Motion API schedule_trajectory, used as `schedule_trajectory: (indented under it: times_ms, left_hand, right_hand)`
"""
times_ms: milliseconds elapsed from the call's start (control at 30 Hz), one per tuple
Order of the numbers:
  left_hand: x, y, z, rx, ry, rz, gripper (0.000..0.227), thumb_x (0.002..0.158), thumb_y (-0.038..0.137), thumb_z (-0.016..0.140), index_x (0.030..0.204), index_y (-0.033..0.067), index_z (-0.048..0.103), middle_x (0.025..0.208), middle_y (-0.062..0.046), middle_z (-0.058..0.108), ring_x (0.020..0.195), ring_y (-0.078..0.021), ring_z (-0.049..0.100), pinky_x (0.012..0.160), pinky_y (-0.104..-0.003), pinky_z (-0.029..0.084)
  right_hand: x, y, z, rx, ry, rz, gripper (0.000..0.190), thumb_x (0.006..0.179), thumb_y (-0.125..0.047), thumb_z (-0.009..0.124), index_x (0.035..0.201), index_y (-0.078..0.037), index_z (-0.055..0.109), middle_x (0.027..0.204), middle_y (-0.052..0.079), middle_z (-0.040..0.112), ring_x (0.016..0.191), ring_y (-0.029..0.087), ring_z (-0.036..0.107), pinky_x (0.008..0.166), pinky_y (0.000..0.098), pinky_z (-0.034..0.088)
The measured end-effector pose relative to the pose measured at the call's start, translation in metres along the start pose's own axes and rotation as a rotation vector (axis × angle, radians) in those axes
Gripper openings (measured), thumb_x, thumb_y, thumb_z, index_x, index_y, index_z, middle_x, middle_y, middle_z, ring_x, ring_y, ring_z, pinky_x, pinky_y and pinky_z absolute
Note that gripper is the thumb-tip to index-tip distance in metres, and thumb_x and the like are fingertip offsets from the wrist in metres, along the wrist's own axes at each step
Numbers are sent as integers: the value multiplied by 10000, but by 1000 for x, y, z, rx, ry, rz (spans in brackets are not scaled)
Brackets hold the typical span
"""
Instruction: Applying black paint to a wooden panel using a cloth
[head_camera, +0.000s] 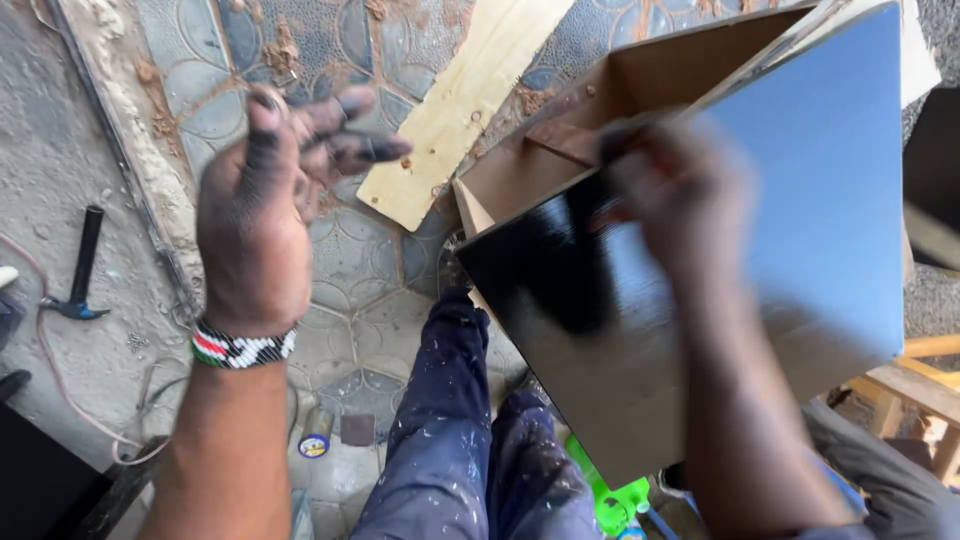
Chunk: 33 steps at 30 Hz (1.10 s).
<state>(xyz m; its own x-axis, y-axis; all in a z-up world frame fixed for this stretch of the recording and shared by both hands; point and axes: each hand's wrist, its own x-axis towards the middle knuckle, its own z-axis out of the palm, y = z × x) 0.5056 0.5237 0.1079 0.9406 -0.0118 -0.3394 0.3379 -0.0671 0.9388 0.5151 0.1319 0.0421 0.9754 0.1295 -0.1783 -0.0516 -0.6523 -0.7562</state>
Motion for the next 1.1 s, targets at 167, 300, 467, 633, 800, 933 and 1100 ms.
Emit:
schedule_trajectory:
  times_ms: [167, 300, 467, 633, 800, 933, 1100]
  left_hand:
    - [-46, -14, 18, -203, 29, 44, 882, 1312, 631, 460, 1547, -195, 659, 1451, -305, 809, 1319, -361, 854, 1276, -509, 648]
    - [-71, -14, 35, -323, 145, 27, 692, 1321, 480, 560, 1495, -174, 703, 1478, -287, 810, 1246, -367, 882, 1245, -519, 683]
    - [-104, 19, 48, -312, 210, 130, 472, 1369, 253, 690, 1519, -194, 729, 1324, -277, 842, 1159, -338, 867, 1202, -455, 635]
    - [-170, 31, 103, -368, 154, 181, 341, 1263, 93, 798, 1515, -133, 751, 1209, -264, 859, 1071, -297, 860, 1001, -444, 727]
    - [-278, -36, 206, -495, -197, -125, 198, 1065, 11, 852, 1222, -107, 877, 994, -269, 919, 768, -264, 864, 702, -399, 733]
    - [-374, -121, 320, -330, -700, -74, 133, 1182, 102, 882, 1164, -30, 890, 1016, -128, 918, 972, -163, 896, 895, -299, 701]
    - [-458, -199, 439, -113, -952, -173, 258, 1259, 228, 849, 1313, -23, 880, 1133, -83, 883, 1088, -135, 833, 991, -290, 645]
  right_hand:
    - [139, 50, -84, -182, -70, 254, 209, 1107, -130, 859, 1265, 5, 839, 1006, 136, 838, 836, 164, 856, 727, 338, 705]
    - [112, 1, -13, -468, -440, 461, 272, 999, -356, 958, 1189, -165, 921, 961, 69, 899, 821, 182, 869, 804, 403, 700]
    - [-13, -153, 158, -191, -629, 117, 151, 937, -290, 804, 1006, -187, 890, 957, 131, 889, 929, 385, 863, 800, 551, 673]
    - [-131, -142, 83, 422, -311, 217, 539, 988, -271, 772, 1513, -148, 760, 1102, 149, 868, 923, 299, 884, 822, 444, 693]
    - [-301, 14, -35, 354, 25, 354, 400, 1019, -256, 791, 1366, -58, 817, 1195, 88, 906, 1081, 172, 842, 966, 365, 677]
    - [-483, 171, -110, 590, 167, 618, 311, 1052, -136, 791, 1334, -9, 762, 1003, 126, 752, 835, 174, 644, 718, 304, 505]
    - [-668, 339, -113, 863, 382, 717, 398, 999, -32, 754, 1388, 11, 690, 1204, 159, 863, 1021, 187, 857, 885, 325, 680]
